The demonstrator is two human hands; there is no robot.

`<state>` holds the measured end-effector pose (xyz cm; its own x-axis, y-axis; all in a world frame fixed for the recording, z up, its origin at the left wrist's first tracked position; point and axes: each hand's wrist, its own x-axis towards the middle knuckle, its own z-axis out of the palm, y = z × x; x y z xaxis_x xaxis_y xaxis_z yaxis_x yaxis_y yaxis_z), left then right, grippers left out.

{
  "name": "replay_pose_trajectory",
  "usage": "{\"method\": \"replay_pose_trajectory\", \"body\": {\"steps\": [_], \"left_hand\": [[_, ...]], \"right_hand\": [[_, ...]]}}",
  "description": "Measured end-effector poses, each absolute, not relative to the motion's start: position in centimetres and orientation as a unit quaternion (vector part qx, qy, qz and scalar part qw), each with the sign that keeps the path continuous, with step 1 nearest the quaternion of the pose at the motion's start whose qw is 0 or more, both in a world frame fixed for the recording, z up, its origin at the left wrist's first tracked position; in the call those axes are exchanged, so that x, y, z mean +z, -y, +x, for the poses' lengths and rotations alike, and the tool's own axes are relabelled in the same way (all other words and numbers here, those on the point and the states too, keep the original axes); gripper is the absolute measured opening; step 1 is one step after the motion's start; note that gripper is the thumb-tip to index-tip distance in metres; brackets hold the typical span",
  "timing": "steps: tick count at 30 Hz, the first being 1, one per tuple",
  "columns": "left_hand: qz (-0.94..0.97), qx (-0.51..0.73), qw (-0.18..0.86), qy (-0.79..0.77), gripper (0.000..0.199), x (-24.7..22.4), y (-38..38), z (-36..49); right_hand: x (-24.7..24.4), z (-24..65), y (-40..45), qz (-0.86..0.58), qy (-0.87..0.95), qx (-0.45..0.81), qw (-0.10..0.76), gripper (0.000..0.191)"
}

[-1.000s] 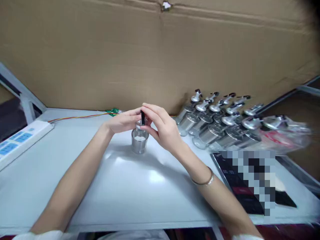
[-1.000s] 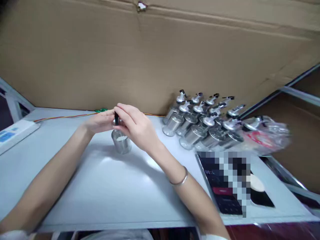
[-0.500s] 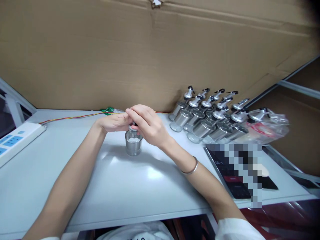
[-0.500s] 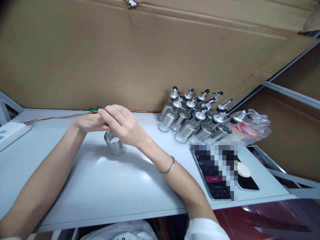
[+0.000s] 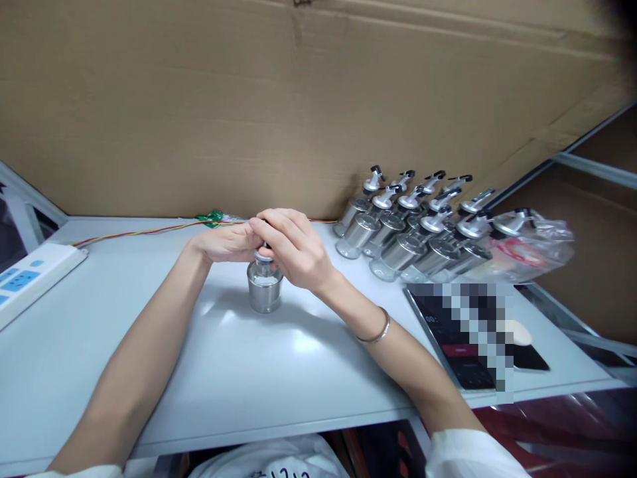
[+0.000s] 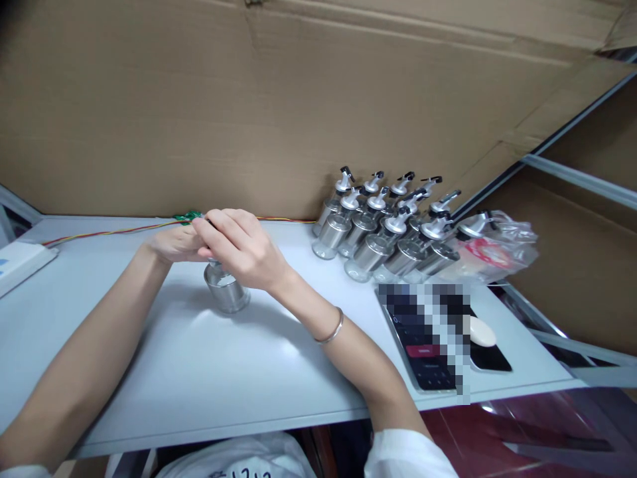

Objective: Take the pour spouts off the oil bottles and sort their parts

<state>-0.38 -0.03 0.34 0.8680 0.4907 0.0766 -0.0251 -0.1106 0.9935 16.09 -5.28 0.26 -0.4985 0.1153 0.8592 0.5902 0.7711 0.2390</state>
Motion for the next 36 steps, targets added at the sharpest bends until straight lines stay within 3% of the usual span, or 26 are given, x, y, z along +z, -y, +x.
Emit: {"method": "replay_pose_trajectory", "body": {"steps": [6,14,22,28,32,36], "left_hand": [[0.695,0.146,0.696,-0.108,0.044,0.5,0.0,-0.2],[0.696,0.144,0.698,-0.091,0.043,0.8,0.0,-0.4],[0.780,0.053,0.619,-0.076,0.048,2.0,-0.3,-0.6],[0.820,0.023,0.550,-0.155,0.018,2.8,0.9,0.4],[0.821,-0.005,0.534,-0.202,0.019,3.2,1.7,0.8],[0.821,-0.008,0.537,-0.193,0.024,3.2,1.7,1.2]], "right_hand": [[0.1,16.0,5.2,-0.207,0.812,-0.248,0.486,0.047],[-0.1,15.9,5.3,-0.248,0.834,-0.193,0.454,0.049],[1.6,17.1,4.8,-0.230,0.887,-0.155,0.369,0.053],[3.9,17.9,4.5,-0.217,0.885,-0.256,0.323,0.059],[4.3,17.4,3.7,-0.219,0.896,-0.279,0.268,0.067],[3.1,16.6,2.8,-0.242,0.881,-0.240,0.328,0.068]]}}
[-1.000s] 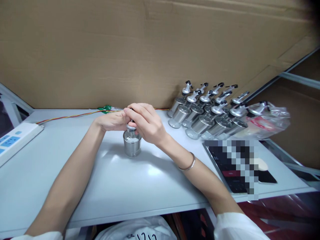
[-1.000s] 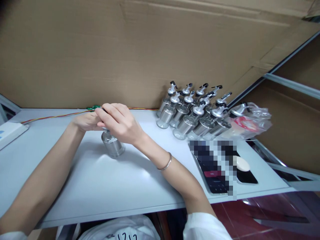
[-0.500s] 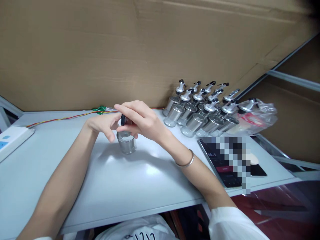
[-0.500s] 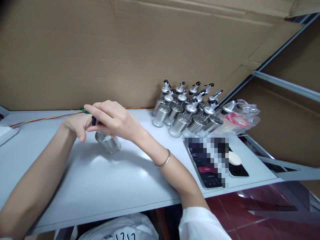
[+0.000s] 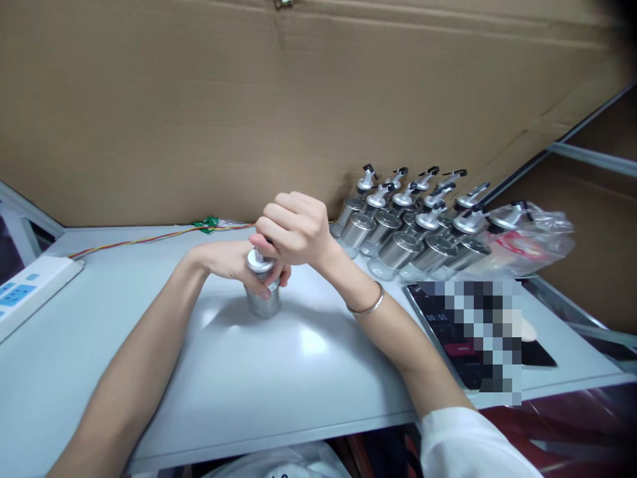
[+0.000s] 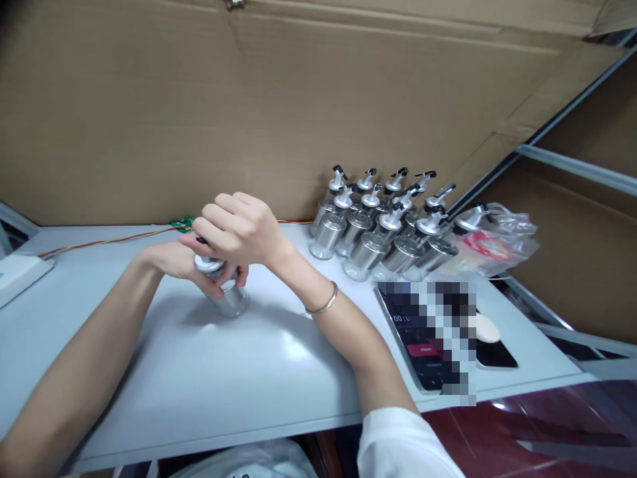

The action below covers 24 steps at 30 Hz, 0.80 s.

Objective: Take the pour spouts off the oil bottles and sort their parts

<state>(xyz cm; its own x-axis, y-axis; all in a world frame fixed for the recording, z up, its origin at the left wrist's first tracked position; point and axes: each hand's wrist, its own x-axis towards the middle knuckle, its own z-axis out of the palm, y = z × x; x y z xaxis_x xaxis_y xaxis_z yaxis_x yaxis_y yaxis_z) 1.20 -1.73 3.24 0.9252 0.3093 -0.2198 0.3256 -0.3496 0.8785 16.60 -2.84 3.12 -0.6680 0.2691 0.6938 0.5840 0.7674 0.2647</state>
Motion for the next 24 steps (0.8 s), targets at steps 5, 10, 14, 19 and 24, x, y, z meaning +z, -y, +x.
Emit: {"method": "replay_pose_trajectory", "body": {"steps": [5,10,14,19,24], "left_hand": [[0.821,0.009,0.546,-0.165,0.024,2.7,1.0,1.1],[0.814,0.010,0.562,-0.145,0.025,2.5,0.5,0.4],[0.821,-0.010,0.551,-0.146,0.031,3.4,0.7,-0.2],[0.831,-0.036,0.512,-0.214,0.035,5.3,1.5,-1.2],[0.835,-0.034,0.473,-0.280,0.038,6.2,2.2,-1.5]], "right_hand": [[2.3,16.0,2.8,-0.327,0.826,-0.104,0.447,0.067],[2.8,18.6,1.7,-0.449,0.790,0.125,0.399,0.040],[1.0,21.8,-0.6,-0.514,0.800,0.227,0.212,0.015],[-3.4,23.2,-3.1,-0.540,0.801,0.214,0.146,0.013],[-5.8,22.9,-3.9,-0.536,0.814,0.161,0.154,0.015]]}}
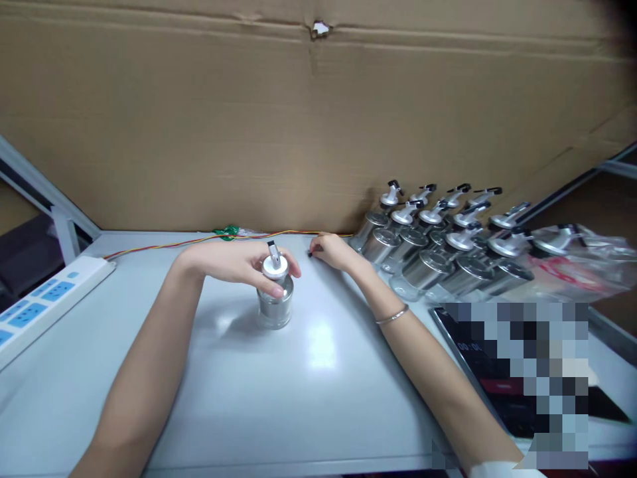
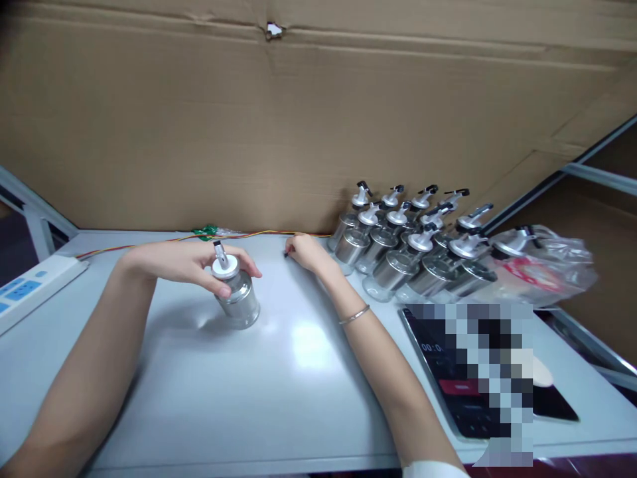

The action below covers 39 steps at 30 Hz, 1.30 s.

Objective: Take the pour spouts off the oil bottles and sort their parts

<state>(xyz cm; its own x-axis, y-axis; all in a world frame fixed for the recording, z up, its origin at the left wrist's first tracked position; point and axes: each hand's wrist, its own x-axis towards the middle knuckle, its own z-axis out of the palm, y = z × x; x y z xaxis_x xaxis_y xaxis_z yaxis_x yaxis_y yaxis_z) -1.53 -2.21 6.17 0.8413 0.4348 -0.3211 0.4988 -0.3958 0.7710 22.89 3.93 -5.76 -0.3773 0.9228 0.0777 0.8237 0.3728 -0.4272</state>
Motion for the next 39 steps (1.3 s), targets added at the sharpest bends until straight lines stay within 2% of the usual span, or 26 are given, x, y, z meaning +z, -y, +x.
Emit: {"method": "replay_pose_trajectory", "body": {"steps": [2,6,9,11,12,14,19,24,28,32,36,39], "left_hand": [[0.832,-0.023,0.491,-0.257,0.034,5.8,2.2,-1.2],[0.770,0.028,0.621,-0.141,0.019,3.6,1.2,-0.1],[0.719,0.065,0.688,-0.074,0.028,1.4,0.2,0.4],[0.699,0.082,0.709,-0.054,0.036,0.3,-0.4,0.5],[0.693,0.088,0.713,-0.048,0.038,-0.1,-0.6,0.5],[0.696,0.096,0.710,-0.048,0.042,-0.5,-0.8,0.5],[0.727,0.102,0.674,-0.081,0.047,-0.3,-0.7,0.4],[0.724,0.135,0.669,-0.097,0.053,-0.1,-0.2,0.7],[0.720,0.163,0.666,-0.108,0.059,-0.2,0.2,1.2],[0.712,0.196,0.662,-0.127,0.061,-0.2,0.5,1.7],[0.707,0.224,0.656,-0.143,0.060,0.3,1.1,2.3],[0.706,0.251,0.644,-0.152,0.054,0.9,1.6,2.5]], "right_hand": [[-6.2,22.7,-4.0,-0.530,0.819,0.152,0.159,0.015],[-6.0,21.8,-3.7,-0.509,0.829,0.156,0.169,0.013],[-3.7,21.0,-2.5,-0.495,0.832,0.153,0.197,0.012],[-1.1,20.4,-0.9,-0.482,0.828,0.152,0.244,0.022],[0.3,20.1,0.2,-0.468,0.825,0.159,0.275,0.028],[2.8,19.4,2.5,-0.366,0.808,0.265,0.377,0.034],[4.7,17.8,6.0,-0.273,0.772,0.460,0.343,0.029],[3.7,17.4,5.5,-0.269,0.750,0.485,0.362,0.024],[2.6,16.7,5.2,-0.310,0.739,0.434,0.411,0.022],[1.2,15.7,5.2,-0.318,0.751,0.288,0.502,0.022],[0.3,15.3,5.0,-0.258,0.761,0.104,0.586,0.018],[0.0,15.4,4.8,-0.186,0.764,0.018,0.618,0.016]]}}
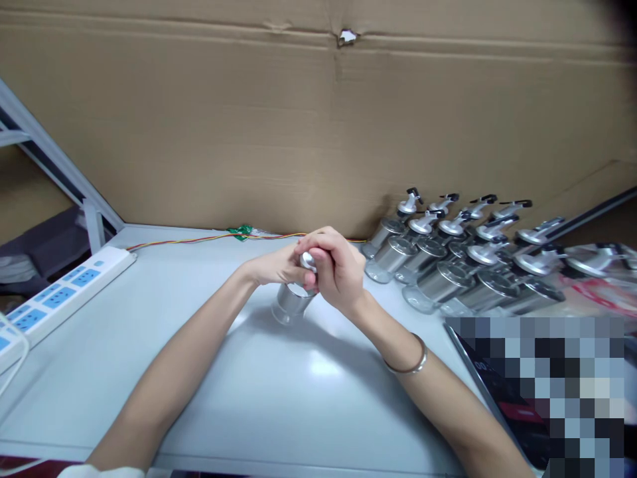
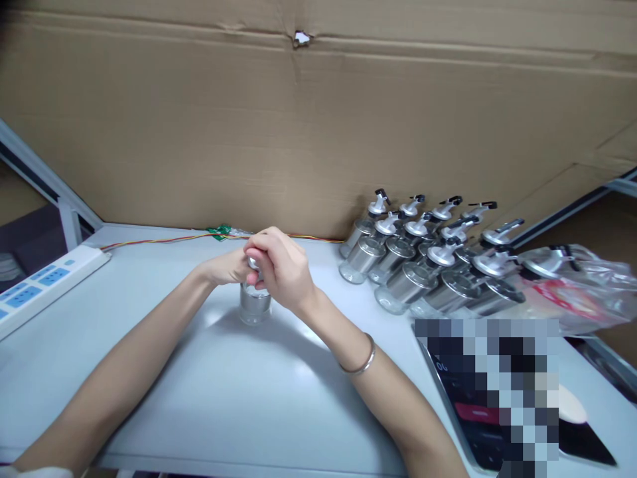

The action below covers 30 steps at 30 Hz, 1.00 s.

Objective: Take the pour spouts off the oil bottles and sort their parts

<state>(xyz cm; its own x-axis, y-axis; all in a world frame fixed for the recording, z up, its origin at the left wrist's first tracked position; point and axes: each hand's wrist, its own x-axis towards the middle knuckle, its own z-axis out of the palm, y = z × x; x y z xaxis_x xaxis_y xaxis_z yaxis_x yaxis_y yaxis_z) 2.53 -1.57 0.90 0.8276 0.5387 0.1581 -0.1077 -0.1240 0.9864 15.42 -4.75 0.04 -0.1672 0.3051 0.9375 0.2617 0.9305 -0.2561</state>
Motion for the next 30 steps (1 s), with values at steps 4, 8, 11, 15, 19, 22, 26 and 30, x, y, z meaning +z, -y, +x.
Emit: {"method": "replay_pose_trajectory", "body": {"steps": [4,8,11,15,19,22,26,30], "left_hand": [[0.702,0.267,0.646,-0.138,0.050,1.3,2.0,2.7],[0.689,0.262,0.667,-0.113,0.055,1.4,2.4,2.9],[0.679,0.258,0.677,-0.116,0.055,1.6,2.6,3.0],[0.680,0.245,0.680,-0.122,0.056,1.8,2.7,3.0],[0.689,0.237,0.677,-0.098,0.052,2.2,2.8,3.0],[0.693,0.297,0.652,-0.080,0.051,2.6,2.8,3.1],[0.699,0.355,0.609,-0.122,0.051,2.9,2.8,3.2],[0.742,0.379,0.516,-0.200,0.056,2.9,3.0,3.1]], "right_hand": [[0.2,15.4,5.0,-0.161,0.748,0.005,0.644,0.016],[1.0,14.9,6.3,-0.246,0.674,0.146,0.681,0.018],[1.9,14.2,7.4,-0.295,0.614,0.256,0.686,0.022],[2.9,13.8,8.1,-0.311,0.524,0.362,0.706,0.024],[3.9,14.9,7.3,-0.277,0.376,0.452,0.760,0.021],[4.5,16.4,6.1,-0.279,0.375,0.507,0.724,0.019],[5.2,18.3,5.3,-0.356,0.553,0.377,0.652,0.017],[6.4,19.6,6.4,-0.456,0.739,0.156,0.471,0.015]]}}
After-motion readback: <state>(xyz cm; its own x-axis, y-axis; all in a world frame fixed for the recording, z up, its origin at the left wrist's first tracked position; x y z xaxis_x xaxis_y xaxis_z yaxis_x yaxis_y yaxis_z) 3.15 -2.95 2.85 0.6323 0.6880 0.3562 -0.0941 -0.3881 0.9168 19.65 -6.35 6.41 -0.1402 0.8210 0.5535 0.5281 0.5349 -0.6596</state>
